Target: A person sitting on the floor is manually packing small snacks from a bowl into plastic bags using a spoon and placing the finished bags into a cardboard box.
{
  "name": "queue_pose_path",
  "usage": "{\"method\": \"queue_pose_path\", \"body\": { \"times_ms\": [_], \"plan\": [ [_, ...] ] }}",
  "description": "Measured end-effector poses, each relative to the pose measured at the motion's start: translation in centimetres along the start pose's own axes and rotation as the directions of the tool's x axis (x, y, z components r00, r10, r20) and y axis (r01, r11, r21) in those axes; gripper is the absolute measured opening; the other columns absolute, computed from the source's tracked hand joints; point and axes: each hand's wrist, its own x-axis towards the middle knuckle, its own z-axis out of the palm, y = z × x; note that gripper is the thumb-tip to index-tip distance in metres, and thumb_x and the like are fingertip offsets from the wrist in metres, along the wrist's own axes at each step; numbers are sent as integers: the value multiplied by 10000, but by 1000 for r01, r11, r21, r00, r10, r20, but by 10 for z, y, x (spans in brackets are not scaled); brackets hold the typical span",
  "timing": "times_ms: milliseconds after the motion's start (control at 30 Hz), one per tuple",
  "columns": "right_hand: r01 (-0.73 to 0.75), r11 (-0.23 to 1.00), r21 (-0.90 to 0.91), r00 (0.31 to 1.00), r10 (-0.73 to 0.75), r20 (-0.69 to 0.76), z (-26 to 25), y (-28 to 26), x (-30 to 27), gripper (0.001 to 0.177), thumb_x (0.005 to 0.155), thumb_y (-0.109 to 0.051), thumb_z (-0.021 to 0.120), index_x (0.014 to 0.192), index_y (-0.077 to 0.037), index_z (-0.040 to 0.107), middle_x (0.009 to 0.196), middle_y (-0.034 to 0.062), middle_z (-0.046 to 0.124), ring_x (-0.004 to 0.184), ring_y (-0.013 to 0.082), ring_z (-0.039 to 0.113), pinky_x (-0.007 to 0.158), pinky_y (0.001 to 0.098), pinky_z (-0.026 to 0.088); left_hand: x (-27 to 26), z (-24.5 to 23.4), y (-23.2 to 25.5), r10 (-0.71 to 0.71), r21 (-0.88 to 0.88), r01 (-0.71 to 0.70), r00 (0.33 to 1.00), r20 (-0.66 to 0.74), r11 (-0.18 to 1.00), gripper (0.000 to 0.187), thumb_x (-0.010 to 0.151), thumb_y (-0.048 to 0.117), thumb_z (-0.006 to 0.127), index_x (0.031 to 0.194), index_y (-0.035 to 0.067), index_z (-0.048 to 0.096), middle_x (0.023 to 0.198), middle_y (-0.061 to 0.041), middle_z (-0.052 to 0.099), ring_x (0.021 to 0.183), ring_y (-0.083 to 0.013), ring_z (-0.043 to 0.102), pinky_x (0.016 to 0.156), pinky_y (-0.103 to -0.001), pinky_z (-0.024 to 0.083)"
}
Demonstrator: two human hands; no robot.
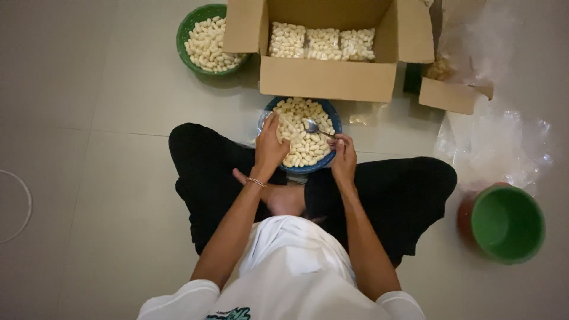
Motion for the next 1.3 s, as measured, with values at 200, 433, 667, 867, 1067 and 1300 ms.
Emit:
{"method": "queue_pose_path", "body": {
  "times_ms": [200,433,667,867,1067,1300],
  "plan": [
    [79,988,-131,996,-73,50,-3,-22,-6,233,1035,-143,336,1111,-49,535,942,155,679,876,310,639,813,425,479,0,-6,8,1,-20,-2,1000,-5,1000,657,720,31,527,1365,-55,439,1418,-237,384,1261,-477,400,961,-567,421],
    [105,983,-150,994,-102,25,2,-12,-10,251,1034,-189,333,1126,-77,538,921,142,679,874,326,637,804,442,472,-3,-18,18,-42,-44,42,999,11,998,668,715,-3,507,1377,-49,425,1439,-234,361,1257,-471,408,949,-564,436],
    [25,998,64,999,-22,-50,-1,1,-1,247,1031,-181,339,1061,-52,548,870,108,673,786,194,619,766,344,485,0,-15,14,-21,-27,21,1000,10,999,660,726,-3,498,1375,-78,406,1437,-261,349,1260,-487,395,900,-575,464],
    [74,996,56,996,-71,-59,-21,-45,4,219,1018,-134,369,1045,-49,568,831,115,663,776,189,614,742,328,484,-1,-18,19,-17,-65,19,999,30,998,655,749,-19,508,1392,-67,390,1443,-260,339,1282,-478,368,919,-555,460],
    [125,991,39,991,-127,40,-22,-104,-2,229,1021,-142,385,1034,-23,580,816,144,669,752,227,640,747,351,502,2,-11,25,-20,-81,25,998,60,996,665,737,-21,488,1390,-77,381,1466,-249,307,1303,-460,355,968,-571,424],
    [370,924,-97,913,-343,223,6,-108,1,216,1006,-101,425,1115,-20,593,920,171,685,865,375,647,754,429,508,7,-10,25,73,-109,-72,997,5,991,678,695,0,528,1359,-87,422,1422,-272,360,1293,-461,374,1018,-533,389]
  ]
}}
